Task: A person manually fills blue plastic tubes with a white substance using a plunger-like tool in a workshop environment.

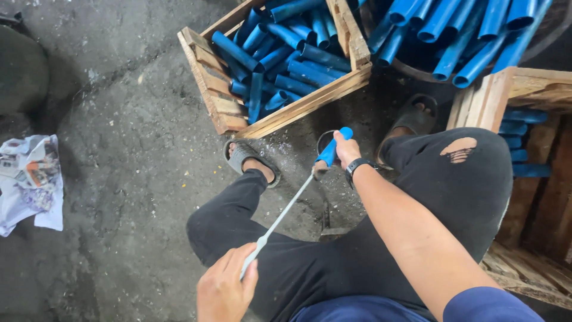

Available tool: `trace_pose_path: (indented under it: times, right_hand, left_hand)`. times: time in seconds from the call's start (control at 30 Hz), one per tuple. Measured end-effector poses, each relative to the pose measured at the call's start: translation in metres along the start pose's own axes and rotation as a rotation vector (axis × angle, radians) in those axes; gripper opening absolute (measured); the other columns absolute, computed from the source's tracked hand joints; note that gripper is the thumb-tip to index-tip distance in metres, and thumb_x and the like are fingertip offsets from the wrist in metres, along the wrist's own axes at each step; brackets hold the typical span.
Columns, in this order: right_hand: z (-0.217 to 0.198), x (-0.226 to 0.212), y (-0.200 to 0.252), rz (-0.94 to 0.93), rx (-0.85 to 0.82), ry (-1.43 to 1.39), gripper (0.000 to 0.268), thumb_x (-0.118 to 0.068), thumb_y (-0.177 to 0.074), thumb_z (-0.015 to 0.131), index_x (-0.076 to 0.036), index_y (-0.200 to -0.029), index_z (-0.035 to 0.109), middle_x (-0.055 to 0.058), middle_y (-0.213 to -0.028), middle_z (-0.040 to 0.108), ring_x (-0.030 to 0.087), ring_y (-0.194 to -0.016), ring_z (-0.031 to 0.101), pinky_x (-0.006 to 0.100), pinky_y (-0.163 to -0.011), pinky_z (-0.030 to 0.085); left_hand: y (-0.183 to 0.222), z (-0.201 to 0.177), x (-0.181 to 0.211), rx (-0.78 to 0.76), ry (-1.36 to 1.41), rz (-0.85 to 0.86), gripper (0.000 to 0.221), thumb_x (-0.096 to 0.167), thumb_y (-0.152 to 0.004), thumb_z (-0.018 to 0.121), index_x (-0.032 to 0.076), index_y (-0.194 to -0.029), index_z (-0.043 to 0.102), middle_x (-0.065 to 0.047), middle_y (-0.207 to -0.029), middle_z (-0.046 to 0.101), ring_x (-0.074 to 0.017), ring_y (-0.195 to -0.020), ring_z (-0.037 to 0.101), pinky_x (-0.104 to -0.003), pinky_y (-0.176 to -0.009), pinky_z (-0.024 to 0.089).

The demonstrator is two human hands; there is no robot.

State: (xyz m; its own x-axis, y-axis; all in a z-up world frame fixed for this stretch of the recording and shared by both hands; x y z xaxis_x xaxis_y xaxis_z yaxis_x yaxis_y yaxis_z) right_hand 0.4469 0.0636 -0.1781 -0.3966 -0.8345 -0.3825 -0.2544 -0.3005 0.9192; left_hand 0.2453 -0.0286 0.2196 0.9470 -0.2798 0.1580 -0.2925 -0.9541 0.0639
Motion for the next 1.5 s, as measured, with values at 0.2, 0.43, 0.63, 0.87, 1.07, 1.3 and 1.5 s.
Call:
trace_pose_path:
  times: [0.2, 0.43, 0.63, 0.87, 1.07, 1.3, 1.5]
  right_hand:
    - [-0.001, -0.006, 0.006, -0.048, 0.009, 0.177, 0.061, -0.052, -0.074, 0.050, 0.003, -0.101, 0.054, 0.014, -0.097, 0.058, 0.027, -0.082, 0.058, 0.037, -0.067, 0.048]
    - [-0.008, -0.002, 0.019, -0.087, 0.005, 0.231, 0.061, -0.051, -0.074, 0.049, 0.000, -0.107, 0.052, 0.014, -0.106, 0.055, 0.028, -0.093, 0.054, 0.035, -0.080, 0.042]
    - [0.002, -0.004, 0.010, -0.212, -0.110, 0.240, 0.070, -0.048, -0.078, 0.055, 0.008, -0.118, 0.042, 0.024, -0.120, 0.045, 0.034, -0.112, 0.044, 0.045, -0.086, 0.044]
    - [-0.005, -0.005, 0.001, -0.152, 0.015, 0.202, 0.063, -0.051, -0.073, 0.049, 0.002, -0.107, 0.050, 0.016, -0.105, 0.055, 0.029, -0.094, 0.055, 0.036, -0.081, 0.041]
    - [-0.003, -0.017, 0.016, -0.147, -0.033, 0.237, 0.058, -0.052, -0.076, 0.044, -0.002, -0.106, 0.052, 0.014, -0.105, 0.056, 0.029, -0.094, 0.054, 0.037, -0.081, 0.041]
    - [-0.005, -0.026, 0.036, -0.161, -0.083, 0.271, 0.062, -0.054, -0.077, 0.040, -0.002, -0.109, 0.047, 0.013, -0.104, 0.053, 0.026, -0.090, 0.052, 0.036, -0.077, 0.040]
    - [-0.008, -0.019, 0.025, -0.254, -0.051, 0.241, 0.062, -0.053, -0.074, 0.044, -0.001, -0.107, 0.052, 0.014, -0.106, 0.056, 0.026, -0.095, 0.054, 0.033, -0.082, 0.040]
  left_hand:
    - [-0.030, 0.043, 0.030, -0.042, 0.010, 0.097, 0.021, 0.013, -0.075, 0.055, 0.015, -0.095, 0.054, 0.002, -0.075, 0.055, -0.0180, -0.064, 0.054, -0.030, -0.056, 0.043]
    - [-0.059, 0.117, 0.049, -0.050, -0.010, 0.105, 0.020, 0.016, -0.074, 0.057, 0.015, -0.093, 0.051, -0.002, -0.071, 0.051, -0.0239, -0.059, 0.054, -0.036, -0.052, 0.044]
    - [-0.055, 0.114, 0.049, 0.004, -0.181, 0.171, 0.022, 0.024, -0.079, 0.047, 0.018, -0.099, 0.050, 0.001, -0.073, 0.051, -0.0148, -0.065, 0.059, -0.027, -0.057, 0.048]
    - [-0.021, 0.043, 0.013, -0.168, 0.127, -0.250, 0.021, 0.025, -0.073, 0.055, 0.026, -0.094, 0.058, 0.007, -0.077, 0.064, -0.0185, -0.066, 0.060, -0.029, -0.059, 0.045]
    - [0.020, 0.037, -0.039, -0.394, 0.387, -0.707, 0.022, 0.028, -0.070, 0.055, 0.026, -0.090, 0.064, 0.006, -0.060, 0.064, -0.0118, -0.050, 0.049, -0.024, -0.054, 0.040]
    - [-0.016, 0.083, -0.011, -0.349, 0.531, -0.559, 0.021, 0.027, -0.074, 0.050, 0.021, -0.090, 0.061, 0.007, -0.088, 0.068, -0.0124, -0.088, 0.065, -0.025, -0.077, 0.044]
    - [-0.062, 0.134, 0.030, -0.397, 0.326, -0.346, 0.019, 0.026, -0.082, 0.044, 0.018, -0.098, 0.048, -0.012, -0.067, 0.062, -0.0387, -0.062, 0.056, -0.047, -0.052, 0.038]
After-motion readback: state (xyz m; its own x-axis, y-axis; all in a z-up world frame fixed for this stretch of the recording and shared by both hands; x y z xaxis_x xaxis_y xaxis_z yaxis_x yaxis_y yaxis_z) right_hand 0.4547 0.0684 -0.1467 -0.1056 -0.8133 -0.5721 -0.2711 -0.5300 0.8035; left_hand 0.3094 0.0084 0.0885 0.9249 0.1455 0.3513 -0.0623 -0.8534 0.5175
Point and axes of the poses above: each hand's wrist, its own y-axis away from the middle knuckle, its own z-axis out of the palm, x = y × z, the point moved 8 cm from there along -y, towards the middle knuckle
